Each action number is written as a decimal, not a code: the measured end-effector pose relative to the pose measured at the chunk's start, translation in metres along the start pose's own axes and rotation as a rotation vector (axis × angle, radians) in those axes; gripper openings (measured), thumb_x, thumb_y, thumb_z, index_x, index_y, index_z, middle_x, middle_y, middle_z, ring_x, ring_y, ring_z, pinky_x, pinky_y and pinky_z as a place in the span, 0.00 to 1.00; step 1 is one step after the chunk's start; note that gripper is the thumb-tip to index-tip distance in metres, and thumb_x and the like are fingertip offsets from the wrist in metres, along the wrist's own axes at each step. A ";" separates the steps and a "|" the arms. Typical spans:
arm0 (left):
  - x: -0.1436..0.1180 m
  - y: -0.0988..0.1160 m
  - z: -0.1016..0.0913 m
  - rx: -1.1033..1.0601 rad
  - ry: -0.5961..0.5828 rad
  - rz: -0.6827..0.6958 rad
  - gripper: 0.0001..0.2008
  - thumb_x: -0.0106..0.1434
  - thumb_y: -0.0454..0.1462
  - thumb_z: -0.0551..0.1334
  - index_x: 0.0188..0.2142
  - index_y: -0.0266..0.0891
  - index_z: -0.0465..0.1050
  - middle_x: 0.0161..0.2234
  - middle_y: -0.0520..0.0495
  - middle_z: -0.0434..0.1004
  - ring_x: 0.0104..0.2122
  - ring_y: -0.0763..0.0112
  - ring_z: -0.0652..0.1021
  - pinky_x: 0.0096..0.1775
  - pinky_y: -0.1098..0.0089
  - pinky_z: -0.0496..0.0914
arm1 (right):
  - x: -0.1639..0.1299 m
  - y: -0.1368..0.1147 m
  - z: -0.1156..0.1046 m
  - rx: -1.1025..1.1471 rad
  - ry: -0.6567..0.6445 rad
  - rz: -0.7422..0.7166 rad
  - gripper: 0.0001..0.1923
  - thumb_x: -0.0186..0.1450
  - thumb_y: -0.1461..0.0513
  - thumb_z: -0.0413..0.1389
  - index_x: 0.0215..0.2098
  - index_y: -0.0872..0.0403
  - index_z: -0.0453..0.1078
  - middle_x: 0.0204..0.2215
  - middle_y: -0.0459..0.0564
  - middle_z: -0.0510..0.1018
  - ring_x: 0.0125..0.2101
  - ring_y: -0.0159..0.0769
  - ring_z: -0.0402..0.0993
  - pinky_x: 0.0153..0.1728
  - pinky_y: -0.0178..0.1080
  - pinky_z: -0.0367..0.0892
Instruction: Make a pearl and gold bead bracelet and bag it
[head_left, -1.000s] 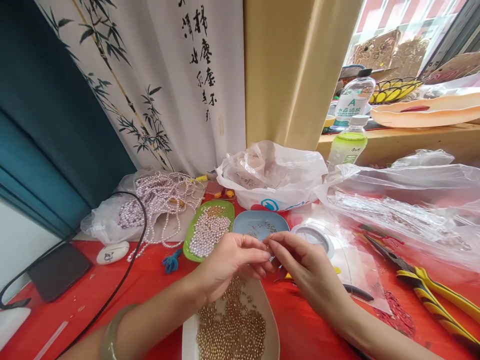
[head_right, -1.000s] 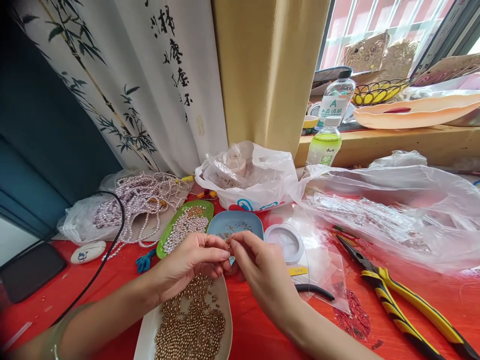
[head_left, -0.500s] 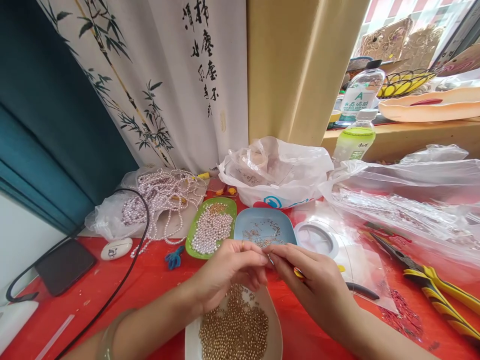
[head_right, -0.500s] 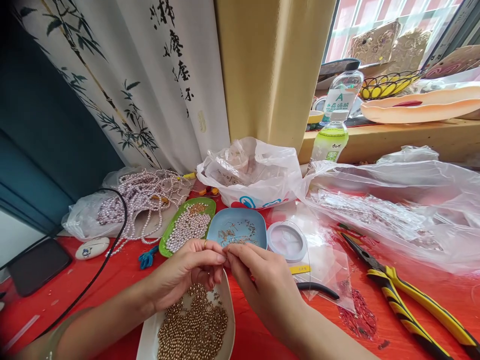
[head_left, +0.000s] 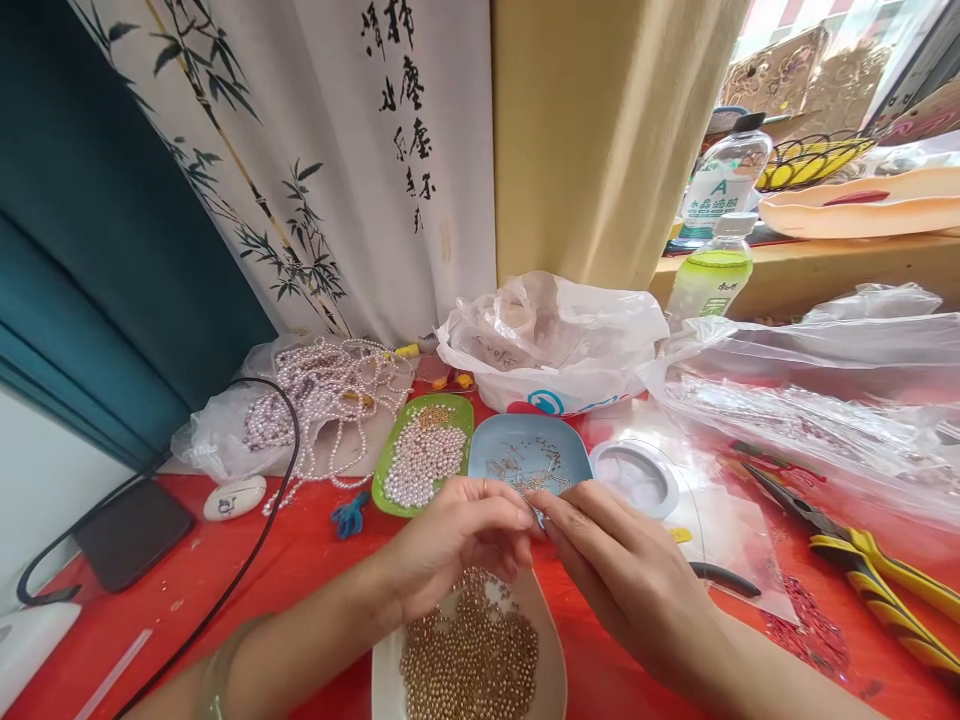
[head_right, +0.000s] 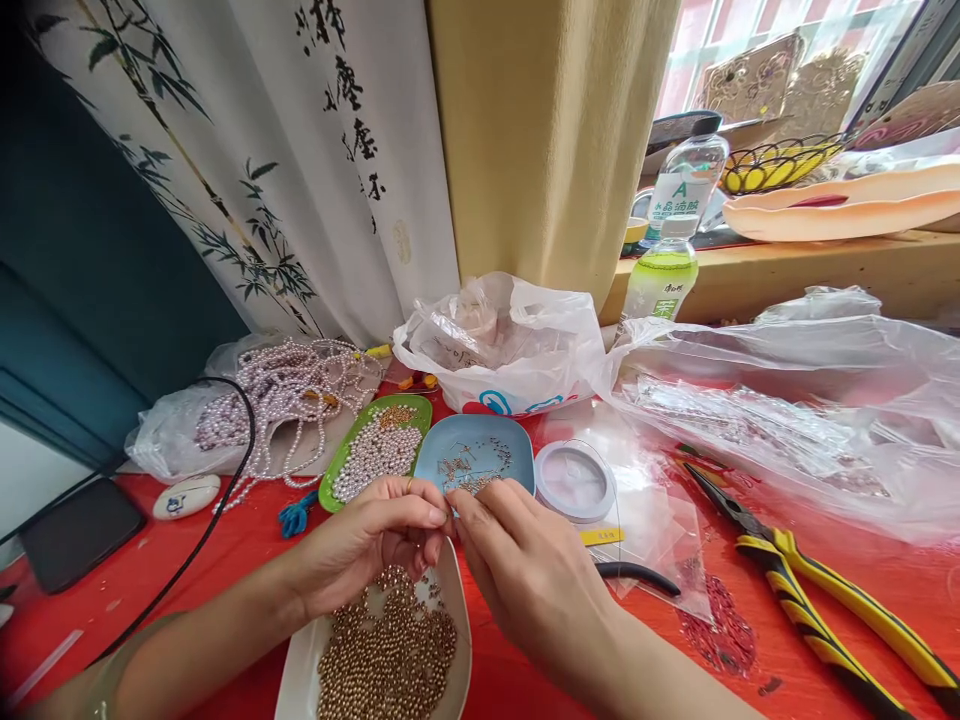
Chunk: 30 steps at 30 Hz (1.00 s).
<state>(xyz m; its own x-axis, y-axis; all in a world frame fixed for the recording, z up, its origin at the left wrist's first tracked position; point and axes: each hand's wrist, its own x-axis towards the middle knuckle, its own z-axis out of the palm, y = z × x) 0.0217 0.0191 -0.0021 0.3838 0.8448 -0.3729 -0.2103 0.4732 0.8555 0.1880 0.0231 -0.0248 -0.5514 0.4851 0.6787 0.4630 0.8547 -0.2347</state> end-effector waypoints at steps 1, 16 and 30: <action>0.000 0.000 0.000 0.001 -0.006 -0.004 0.04 0.50 0.33 0.60 0.21 0.33 0.69 0.17 0.51 0.71 0.17 0.81 0.69 0.21 0.79 0.62 | -0.001 0.001 0.000 -0.026 -0.003 -0.020 0.12 0.65 0.68 0.43 0.41 0.64 0.65 0.24 0.51 0.66 0.23 0.33 0.60 0.20 0.34 0.59; 0.002 -0.003 -0.004 -0.040 -0.045 -0.014 0.04 0.51 0.33 0.60 0.22 0.33 0.70 0.15 0.54 0.68 0.15 0.83 0.66 0.19 0.82 0.59 | 0.002 0.005 -0.007 -0.346 -0.127 -0.203 0.20 0.67 0.68 0.35 0.32 0.60 0.67 0.19 0.49 0.64 0.20 0.35 0.55 0.18 0.36 0.50; 0.002 -0.002 -0.009 0.029 -0.079 0.005 0.04 0.51 0.32 0.60 0.23 0.33 0.72 0.16 0.53 0.69 0.16 0.82 0.67 0.21 0.80 0.61 | 0.003 0.005 -0.007 -0.334 -0.098 -0.206 0.19 0.64 0.70 0.38 0.20 0.55 0.63 0.15 0.45 0.61 0.17 0.32 0.51 0.17 0.36 0.46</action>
<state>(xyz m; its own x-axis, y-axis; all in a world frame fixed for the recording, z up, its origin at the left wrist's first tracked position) 0.0149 0.0225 -0.0078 0.4525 0.8245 -0.3399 -0.1869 0.4603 0.8679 0.1938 0.0280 -0.0188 -0.7119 0.3391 0.6149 0.5273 0.8365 0.1492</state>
